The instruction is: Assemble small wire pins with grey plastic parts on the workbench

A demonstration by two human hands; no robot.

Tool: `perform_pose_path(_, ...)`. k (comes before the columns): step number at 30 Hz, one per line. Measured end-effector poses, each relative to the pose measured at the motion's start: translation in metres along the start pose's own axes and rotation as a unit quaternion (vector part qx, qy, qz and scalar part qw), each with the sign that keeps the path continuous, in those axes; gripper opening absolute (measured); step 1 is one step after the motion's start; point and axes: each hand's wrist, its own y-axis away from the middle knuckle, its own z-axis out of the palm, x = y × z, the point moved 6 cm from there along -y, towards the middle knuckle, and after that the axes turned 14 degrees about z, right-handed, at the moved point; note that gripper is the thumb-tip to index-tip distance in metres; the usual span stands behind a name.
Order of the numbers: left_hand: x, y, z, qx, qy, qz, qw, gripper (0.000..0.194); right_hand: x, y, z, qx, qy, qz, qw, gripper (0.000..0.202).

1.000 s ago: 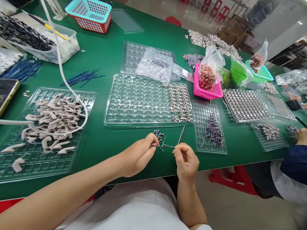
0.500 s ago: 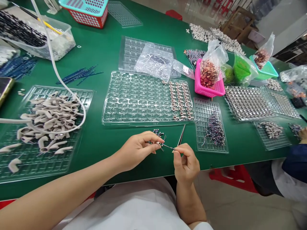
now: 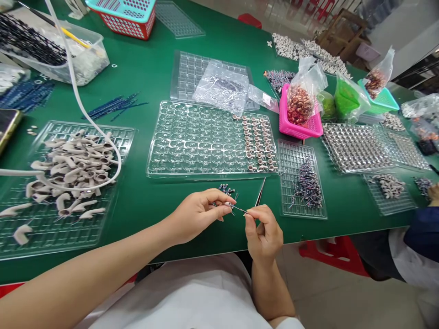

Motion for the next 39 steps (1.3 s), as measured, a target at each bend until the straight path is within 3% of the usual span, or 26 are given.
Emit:
perform_pose_path(13,-0.001,0.001,-0.002,0.005,-0.046,0.019,0.999,0.019,-0.001,0.0,0.002,-0.011,-0.004,0.006,1.0,0.017)
perform_pose_path(25,0.009,0.002,-0.004,-0.016,-0.194,0.156,0.968,0.011,0.002,-0.005,0.005,-0.041,0.018,0.055,0.997,0.006)
perform_pose_path(39,0.01,0.003,-0.004,-0.007,-0.225,0.211,0.951,0.013,0.007,-0.008,0.007,-0.062,0.018,0.099,0.993,0.011)
